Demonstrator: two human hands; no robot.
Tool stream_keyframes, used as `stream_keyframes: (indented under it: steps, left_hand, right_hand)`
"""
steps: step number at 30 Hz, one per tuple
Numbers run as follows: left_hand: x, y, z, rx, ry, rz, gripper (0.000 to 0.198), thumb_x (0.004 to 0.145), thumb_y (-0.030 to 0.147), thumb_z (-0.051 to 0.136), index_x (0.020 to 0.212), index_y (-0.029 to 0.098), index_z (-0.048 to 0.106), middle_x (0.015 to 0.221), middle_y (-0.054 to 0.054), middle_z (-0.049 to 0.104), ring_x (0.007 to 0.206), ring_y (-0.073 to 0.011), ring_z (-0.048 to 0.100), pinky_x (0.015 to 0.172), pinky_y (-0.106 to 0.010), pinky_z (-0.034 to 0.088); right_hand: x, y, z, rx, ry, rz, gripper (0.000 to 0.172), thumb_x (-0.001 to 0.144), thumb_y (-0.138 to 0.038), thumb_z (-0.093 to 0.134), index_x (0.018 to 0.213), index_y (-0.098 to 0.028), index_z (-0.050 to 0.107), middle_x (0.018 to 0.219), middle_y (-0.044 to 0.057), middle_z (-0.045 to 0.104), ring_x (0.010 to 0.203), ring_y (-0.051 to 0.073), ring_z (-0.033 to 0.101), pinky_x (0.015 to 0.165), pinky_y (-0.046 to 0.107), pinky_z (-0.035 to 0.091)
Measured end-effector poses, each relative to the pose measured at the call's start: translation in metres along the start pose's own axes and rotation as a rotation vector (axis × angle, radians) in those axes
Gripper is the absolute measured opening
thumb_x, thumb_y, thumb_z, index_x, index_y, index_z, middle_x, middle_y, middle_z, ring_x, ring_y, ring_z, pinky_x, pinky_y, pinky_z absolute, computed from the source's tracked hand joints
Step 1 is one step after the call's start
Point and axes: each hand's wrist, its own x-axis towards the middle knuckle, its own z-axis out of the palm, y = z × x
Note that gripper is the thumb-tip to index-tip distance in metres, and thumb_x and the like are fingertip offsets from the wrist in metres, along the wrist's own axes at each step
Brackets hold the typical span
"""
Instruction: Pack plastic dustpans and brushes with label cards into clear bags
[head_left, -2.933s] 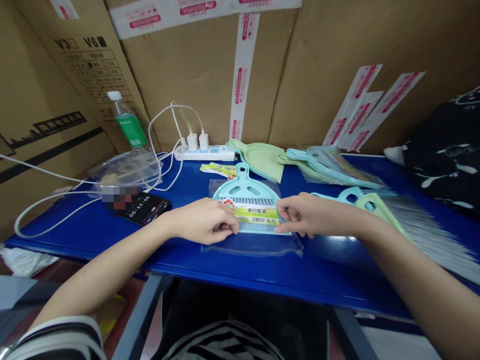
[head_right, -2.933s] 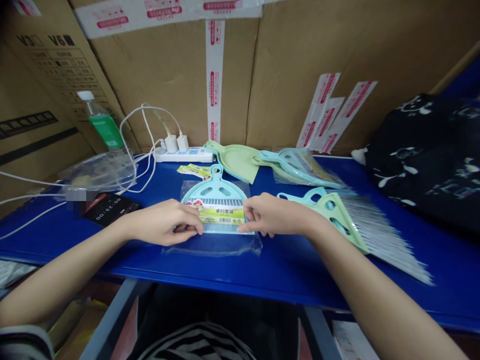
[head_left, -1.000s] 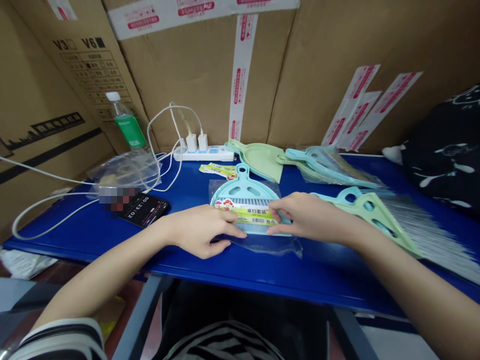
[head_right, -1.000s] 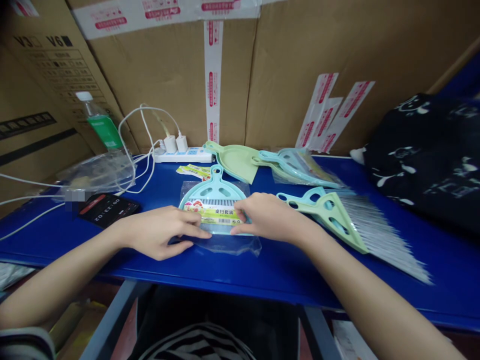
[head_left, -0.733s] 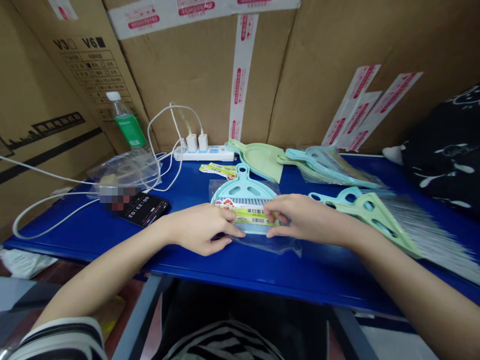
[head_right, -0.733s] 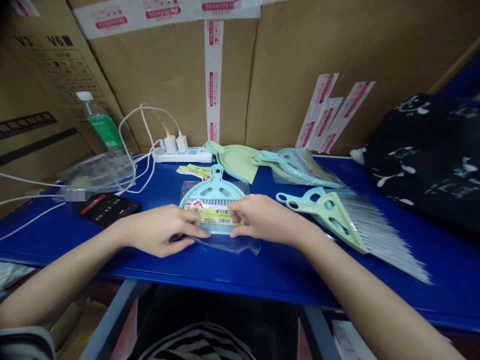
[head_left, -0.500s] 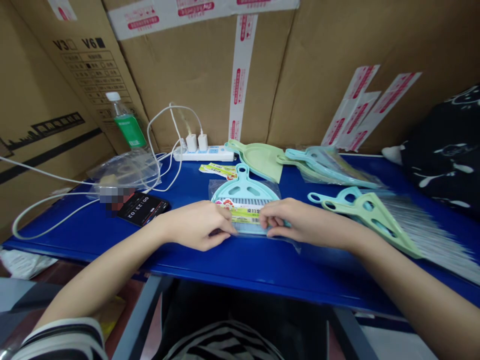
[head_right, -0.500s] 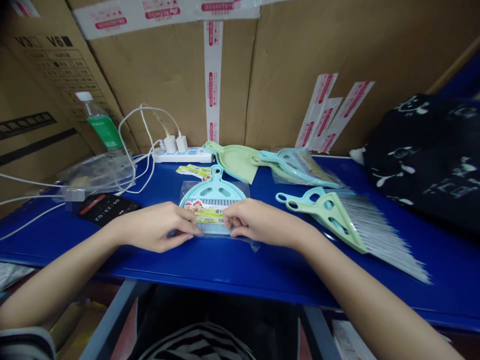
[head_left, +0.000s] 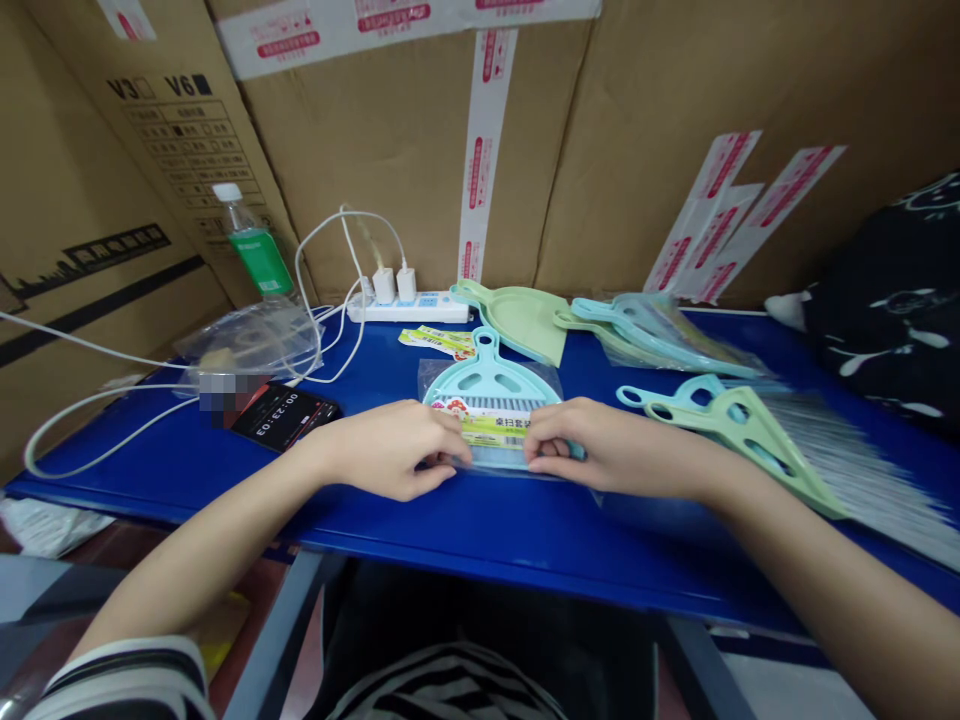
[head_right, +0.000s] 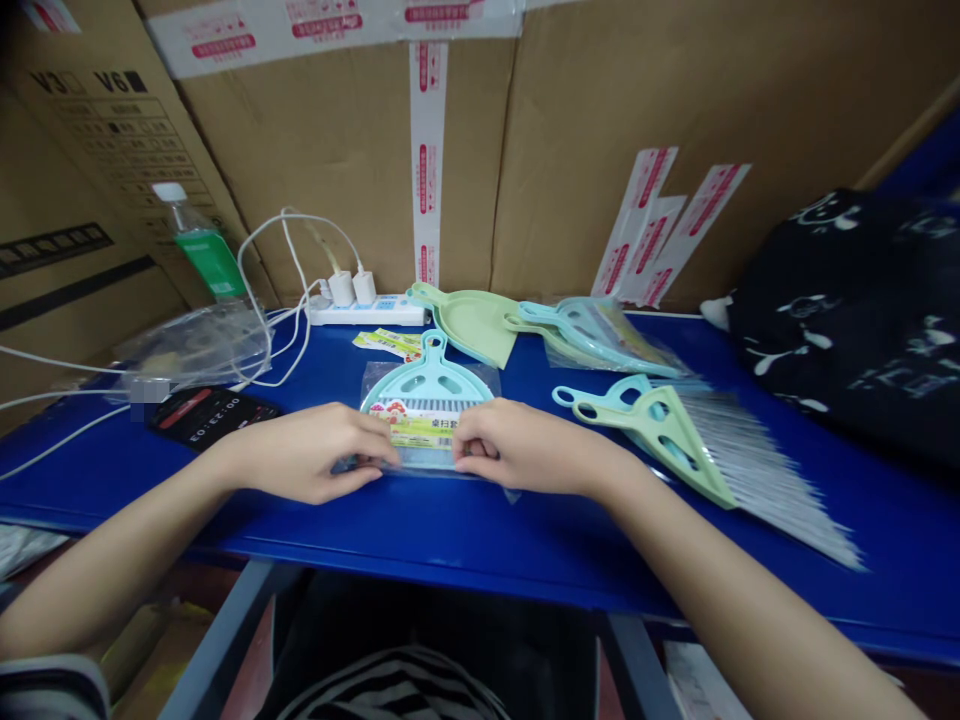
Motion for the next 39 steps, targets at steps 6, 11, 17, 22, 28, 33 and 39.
stream_keyframes:
  steps: [6,11,17,22,28,33,39]
  left_hand:
    - [0.002,0.000,0.000,0.045,-0.088,0.022,0.019,0.079,0.006,0.050,0.087,0.017,0.064,0.078,-0.001,0.065,0.071,-0.0144,0.059,0.063,-0.024,0.044]
    - [0.002,-0.001,0.001,0.045,-0.080,0.016,0.018,0.083,0.007,0.050,0.087,0.017,0.064,0.081,-0.002,0.066,0.076,-0.0152,0.060,0.066,-0.025,0.044]
    - [0.001,-0.002,0.001,0.001,-0.092,-0.006,0.020,0.087,0.008,0.047,0.092,0.017,0.065,0.088,-0.003,0.067,0.082,-0.0157,0.062,0.074,-0.025,0.046]
    - [-0.001,0.000,-0.006,-0.023,-0.180,-0.024,0.026,0.079,0.002,0.052,0.098,0.016,0.063,0.088,-0.003,0.065,0.079,-0.0154,0.061,0.071,-0.025,0.047]
    - [-0.005,-0.003,-0.008,-0.043,-0.201,-0.010,0.035,0.077,-0.001,0.050,0.105,0.017,0.062,0.101,-0.006,0.066,0.099,-0.0183,0.061,0.089,-0.027,0.045]
    - [-0.003,-0.005,-0.007,-0.047,-0.151,-0.055,0.028,0.080,0.002,0.049,0.095,0.018,0.065,0.093,-0.001,0.070,0.086,-0.0152,0.064,0.078,-0.024,0.046]
    - [-0.001,-0.005,-0.005,-0.063,-0.140,-0.076,0.019,0.078,0.008,0.055,0.090,0.019,0.065,0.079,0.001,0.067,0.070,-0.0121,0.062,0.065,-0.021,0.044]
  right_hand:
    - [0.001,0.000,0.004,-0.025,0.026,-0.104,0.030,0.092,-0.029,0.042,0.070,-0.018,0.059,0.069,0.002,0.061,0.063,0.013,0.053,0.061,0.026,0.037]
    - [0.000,-0.004,0.004,0.007,0.000,-0.031,0.039,0.091,-0.049,0.043,0.074,-0.018,0.060,0.065,0.001,0.058,0.056,0.013,0.049,0.054,0.026,0.034]
    - [-0.007,-0.008,0.000,-0.099,-0.020,-0.077,0.013,0.079,-0.029,0.059,0.084,-0.017,0.063,0.073,0.003,0.060,0.064,0.015,0.052,0.061,0.027,0.039]
    - [-0.008,-0.008,-0.002,-0.085,-0.019,-0.070,0.022,0.073,-0.008,0.052,0.088,-0.017,0.066,0.082,0.004,0.063,0.062,0.013,0.055,0.063,0.026,0.043]
    - [-0.011,-0.003,-0.002,-0.064,0.011,-0.128,0.025,0.075,-0.006,0.049,0.086,-0.017,0.068,0.080,0.004,0.066,0.068,0.014,0.059,0.069,0.026,0.045]
    - [-0.013,-0.002,-0.002,-0.045,-0.013,-0.061,0.024,0.076,-0.008,0.050,0.089,-0.017,0.068,0.077,0.003,0.068,0.070,0.015,0.060,0.068,0.025,0.046]
    - [-0.010,-0.004,-0.004,-0.049,0.007,-0.121,0.025,0.074,-0.006,0.049,0.086,-0.017,0.069,0.075,0.002,0.067,0.064,0.013,0.058,0.066,0.025,0.045]
